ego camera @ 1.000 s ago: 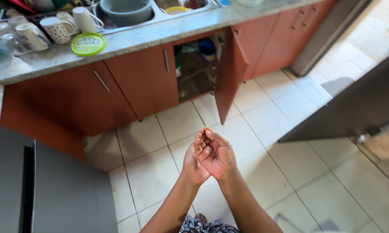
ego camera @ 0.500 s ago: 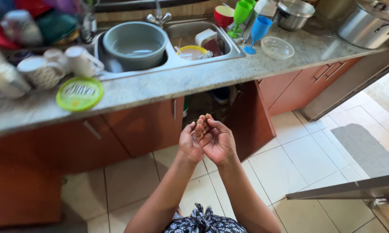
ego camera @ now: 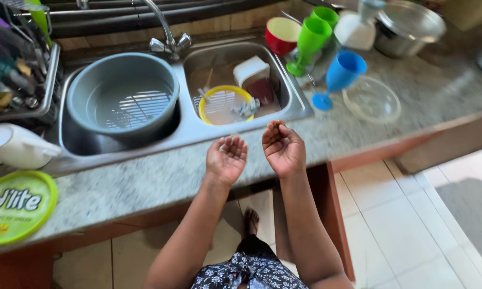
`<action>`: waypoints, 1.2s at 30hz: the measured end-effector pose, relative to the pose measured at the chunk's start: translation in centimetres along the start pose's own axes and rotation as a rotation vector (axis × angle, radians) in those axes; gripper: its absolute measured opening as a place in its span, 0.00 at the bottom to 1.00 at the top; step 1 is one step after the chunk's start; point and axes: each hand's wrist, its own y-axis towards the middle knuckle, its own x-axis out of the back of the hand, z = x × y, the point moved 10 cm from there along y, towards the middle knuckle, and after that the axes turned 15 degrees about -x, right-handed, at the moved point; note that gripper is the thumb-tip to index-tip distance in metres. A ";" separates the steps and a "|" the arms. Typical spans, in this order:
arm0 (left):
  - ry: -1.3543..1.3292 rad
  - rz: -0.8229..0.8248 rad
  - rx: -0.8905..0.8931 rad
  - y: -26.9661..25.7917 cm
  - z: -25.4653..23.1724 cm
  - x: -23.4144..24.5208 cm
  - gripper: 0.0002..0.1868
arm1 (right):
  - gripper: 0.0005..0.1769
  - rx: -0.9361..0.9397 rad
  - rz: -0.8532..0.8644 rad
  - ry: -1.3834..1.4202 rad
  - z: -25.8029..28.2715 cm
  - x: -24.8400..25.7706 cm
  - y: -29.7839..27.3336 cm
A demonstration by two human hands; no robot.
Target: The person adds green dish soap from a small cup into a wok on a table, scrubs the inside of the wok with a sponge and a cloth, rinses a mug at the sink, then holds the glass lid in the soapy wok and scrubs both sides of the lid with the sponge and cloth.
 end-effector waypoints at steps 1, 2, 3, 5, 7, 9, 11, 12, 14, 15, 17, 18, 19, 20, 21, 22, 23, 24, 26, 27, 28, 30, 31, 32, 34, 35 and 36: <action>0.022 -0.048 -0.070 2.2 -0.7 -0.6 0.08 | 0.07 0.004 -0.043 -0.067 1.9 1.0 3.0; 0.044 -0.096 -0.138 4.1 -1.2 -1.4 0.08 | 0.07 0.007 -0.083 -0.136 3.7 2.0 5.9; 0.053 -0.098 -0.178 6.0 -1.5 -2.8 0.09 | 0.07 0.022 -0.145 -0.300 5.5 2.8 8.8; 0.072 -0.102 -0.254 9.0 -2.0 -5.5 0.10 | 0.07 0.051 -0.260 -0.632 8.3 4.5 14.4; 0.115 -0.040 -0.251 11.4 -1.4 -8.2 0.09 | 0.11 0.177 -0.281 -1.398 9.7 3.8 20.1; 0.162 0.014 -0.232 13.7 -0.5 -10.2 0.11 | 0.14 0.191 -0.240 -1.916 8.4 4.9 24.1; 0.219 0.063 -0.198 16.3 1.2 -11.4 0.13 | 0.15 0.113 -0.165 -2.107 6.2 7.3 26.7; 0.222 0.067 -0.152 17.9 2.6 -11.8 0.14 | 0.15 0.125 -0.134 -2.147 5.0 8.1 27.4; 0.223 0.088 -0.045 21.5 6.3 -12.3 0.16 | 0.15 0.181 -0.097 -2.196 4.2 9.3 27.9; 0.247 0.049 0.011 23.2 8.3 -12.0 0.18 | 0.15 0.203 -0.085 -2.203 4.2 9.9 27.9; 0.295 -0.029 0.124 26.1 12.4 -11.1 0.22 | 0.15 0.191 -0.054 -2.217 4.4 11.1 27.7; 0.367 -0.094 0.106 27.5 13.7 -10.2 0.21 | 0.16 0.179 -0.043 -2.226 4.8 11.7 27.4; 0.439 -0.157 0.084 28.8 14.9 -9.4 0.21 | 0.16 0.170 -0.054 -2.243 5.6 12.3 27.0; 0.510 -0.220 0.062 29.9 15.9 -8.6 0.22 | 0.16 0.173 -0.064 -2.251 6.7 12.9 26.4; 0.589 -0.246 0.050 30.9 16.8 -8.1 0.21 | 0.16 0.194 -0.132 -2.265 8.5 13.5 26.0; 0.668 -0.272 0.038 31.8 17.6 -7.7 0.21 | 0.17 0.213 -0.217 -2.288 10.5 14.1 25.5; 0.749 -0.302 0.026 32.6 18.2 -7.2 0.22 | 0.17 0.229 -0.291 -2.308 12.1 14.6 24.9; 0.783 -0.289 0.015 33.6 18.7 -7.5 0.23 | 0.17 0.249 -0.364 -2.326 13.5 14.9 24.2; 0.847 -0.268 -0.005 34.9 18.7 -7.5 0.24 | 0.18 0.206 -0.425 -2.365 14.8 15.4 23.0; 0.842 -0.241 -0.008 35.3 18.6 -7.6 0.24 | 0.18 0.188 -0.436 -2.380 15.1 15.4 22.5; 0.836 -0.215 -0.010 35.4 18.4 -7.7 0.25 | 0.18 0.102 -0.454 -2.417 15.0 15.6 22.2; 0.856 -0.148 -0.014 35.4 17.6 -8.2 0.24 | 0.16 -0.102 -0.512 -2.486 14.5 15.9 21.9; 0.881 -0.112 -0.013 35.3 17.2 -8.4 0.24 | 0.16 -0.080 -0.469 -2.496 13.9 14.9 21.8; 0.906 -0.075 -0.012 35.3 16.9 -8.7 0.24 | 0.15 -0.058 -0.427 -2.507 13.4 13.8 21.8; 0.883 -0.100 0.035 35.3 16.9 -8.2 0.22 | 0.14 -0.053 -0.421 -2.507 12.7 12.4 21.5; 0.868 -0.109 0.056 35.4 17.1 -8.4 0.21 | 0.14 -0.065 -0.454 -2.502 12.6 11.6 21.3; 0.874 -0.147 0.112 35.2 17.3 -7.9 0.22 | 0.13 -0.078 -0.486 -2.496 12.5 10.9 21.0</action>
